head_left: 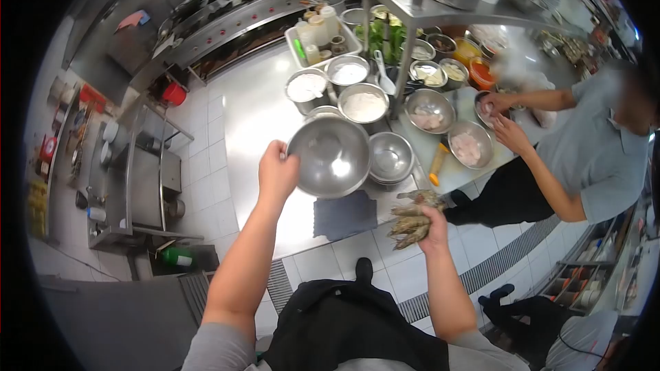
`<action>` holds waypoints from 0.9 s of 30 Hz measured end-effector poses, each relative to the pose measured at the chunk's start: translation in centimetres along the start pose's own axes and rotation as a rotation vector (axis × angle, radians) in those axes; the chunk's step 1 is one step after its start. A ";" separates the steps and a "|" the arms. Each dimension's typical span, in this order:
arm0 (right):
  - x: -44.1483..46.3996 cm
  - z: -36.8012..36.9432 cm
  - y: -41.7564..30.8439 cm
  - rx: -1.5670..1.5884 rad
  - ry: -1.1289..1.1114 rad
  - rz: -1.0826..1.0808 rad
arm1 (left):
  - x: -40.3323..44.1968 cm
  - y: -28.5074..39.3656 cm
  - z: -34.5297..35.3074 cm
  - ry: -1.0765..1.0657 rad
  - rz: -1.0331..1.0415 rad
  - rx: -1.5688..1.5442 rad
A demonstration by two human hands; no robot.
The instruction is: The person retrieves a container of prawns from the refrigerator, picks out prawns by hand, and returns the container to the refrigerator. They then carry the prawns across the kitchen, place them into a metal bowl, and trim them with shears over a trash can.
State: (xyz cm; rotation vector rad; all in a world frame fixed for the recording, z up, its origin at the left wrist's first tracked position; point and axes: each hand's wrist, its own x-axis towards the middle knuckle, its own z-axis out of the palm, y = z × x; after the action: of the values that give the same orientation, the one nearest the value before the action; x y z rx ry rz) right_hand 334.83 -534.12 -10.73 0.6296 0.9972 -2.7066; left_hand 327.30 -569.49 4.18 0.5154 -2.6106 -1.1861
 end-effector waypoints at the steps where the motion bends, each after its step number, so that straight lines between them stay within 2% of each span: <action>1: -0.7 1.3 -0.3 -0.001 -0.032 -0.032 | -1.2 -2.6 -0.9 0.014 0.058 -0.026; 3: -2.5 6.4 -1.6 -0.032 -0.098 -0.050 | -3.8 -6.5 -2.7 -0.091 -0.035 -0.114; 4: -3.6 9.7 -1.7 -0.084 -0.204 -0.068 | -5.2 -7.6 -3.5 -0.094 -0.028 -0.124; 7: -5.8 18.9 0.2 -0.215 -0.519 -0.053 | -8.3 -10.6 -5.4 -0.292 -0.308 -0.252; 9: -5.7 23.2 4.2 -0.472 -0.678 -0.140 | -9.2 -13.3 -6.2 -0.265 -0.327 -0.387; 11: -6.5 27.6 9.1 -0.689 -0.765 -0.100 | -10.1 -12.8 -10.0 -0.267 -0.359 -0.405; 13: -5.2 30.1 14.9 -1.151 -0.959 -0.143 | -10.0 -20.6 -11.3 -0.183 -0.151 -0.514; 15: -6.2 32.2 20.7 -1.398 -0.967 -0.061 | -11.0 -21.8 -16.2 -0.211 -0.089 -0.475; 17: -7.2 33.8 26.5 -1.549 -0.956 -0.297 | -12.3 -25.7 -19.7 -0.173 -0.111 -0.433; 19: -9.6 35.9 31.2 -1.616 -0.959 -0.288 | -13.5 -30.2 -22.7 -0.152 -0.152 -0.536; 21: -12.4 37.9 34.7 -1.651 -0.970 -0.451 | -14.2 -34.0 -25.6 -0.134 -0.195 -0.626; 23: -13.0 38.9 38.7 -1.447 -0.987 -0.825 | -14.2 -37.3 -28.8 -0.118 -0.234 -0.701; 27: -13.8 41.8 41.0 -1.319 -0.879 -0.906 | -12.2 -41.9 -34.2 -0.088 -0.277 -0.749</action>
State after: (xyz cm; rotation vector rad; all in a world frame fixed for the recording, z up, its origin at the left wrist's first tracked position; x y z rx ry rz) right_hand 346.49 -591.98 0.52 -1.3118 2.5161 -1.5714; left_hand 359.48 -613.41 -6.26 0.6684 -1.9571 -2.1573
